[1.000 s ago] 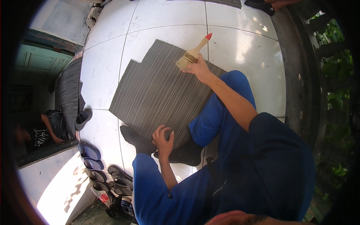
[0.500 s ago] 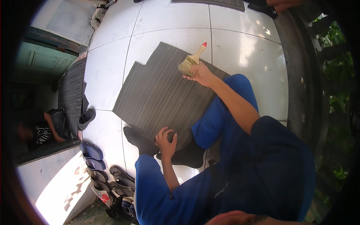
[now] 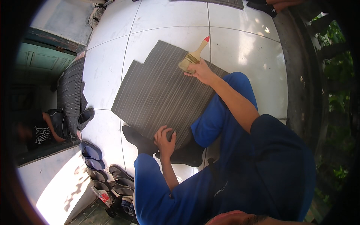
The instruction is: The person uses a paintbrush to spread a liquid substance across the surface of a grey rectangular tile.
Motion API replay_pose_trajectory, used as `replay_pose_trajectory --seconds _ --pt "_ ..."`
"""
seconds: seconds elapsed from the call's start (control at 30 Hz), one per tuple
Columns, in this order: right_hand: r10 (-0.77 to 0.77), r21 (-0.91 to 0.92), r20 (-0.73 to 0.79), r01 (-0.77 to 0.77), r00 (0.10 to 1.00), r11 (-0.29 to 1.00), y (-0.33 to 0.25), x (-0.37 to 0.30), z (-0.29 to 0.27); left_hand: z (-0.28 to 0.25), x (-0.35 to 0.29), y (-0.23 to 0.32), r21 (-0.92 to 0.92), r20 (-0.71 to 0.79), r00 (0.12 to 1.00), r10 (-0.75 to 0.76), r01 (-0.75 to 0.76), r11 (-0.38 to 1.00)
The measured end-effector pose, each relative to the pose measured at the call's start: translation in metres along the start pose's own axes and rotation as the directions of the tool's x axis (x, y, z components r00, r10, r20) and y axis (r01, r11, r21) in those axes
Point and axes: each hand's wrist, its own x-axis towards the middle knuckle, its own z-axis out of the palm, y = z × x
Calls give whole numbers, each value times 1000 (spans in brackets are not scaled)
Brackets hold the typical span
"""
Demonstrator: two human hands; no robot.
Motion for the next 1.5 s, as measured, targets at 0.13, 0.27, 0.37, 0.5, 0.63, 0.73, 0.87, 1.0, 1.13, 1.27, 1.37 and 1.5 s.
replay_pose_trajectory --seconds 0.13,0.27,0.37,0.5,0.63,0.73,0.87,1.0,1.13,1.27,1.37,1.5 --pt "0 -57 49 3 999 998 -2 0 -3 0 0 -2 0 -7 1000 8 -8 1000" --pt "3 -79 60 2 998 997 -4 -2 -3 0 1 -2 0 -1 1000 3 -3 1000" --pt "44 30 75 -46 996 998 -4 -4 3 0 0 -2 -3 1 1000 -3 3 1000" --pt "128 93 105 -138 986 986 -6 -8 7 1 0 -2 0 5 1000 -7 7 1000" --pt "38 -34 9 -38 999 999 -3 -4 6 0 0 -1 -3 6 1000 -6 6 1000" --pt "28 -98 0 -28 1000 995 -3 0 -1 0 0 -1 3 10 1000 -12 12 1000" --pt "40 -91 -94 -49 995 995 -2 -1 -1 0 0 -2 1 6 1000 -6 6 1000" --pt "50 -115 -101 -62 994 991 -2 2 -3 1 1 -1 1 6 1000 -1 1 1000" --pt "-12 -68 -31 10 999 998 -5 -7 10 1 0 -4 6 -1 1000 -6 6 1000" --pt "38 -69 69 -33 997 997 -4 -6 2 1 1 -1 3 4 1000 -7 7 1000" --pt "43 -75 40 -40 998 996 -2 -5 0 1 1 0 -3 3 1000 -4 4 1000" --pt "58 -85 61 -53 996 995 1 -5 2 0 -1 -1 4 -1 1000 -8 8 1000"
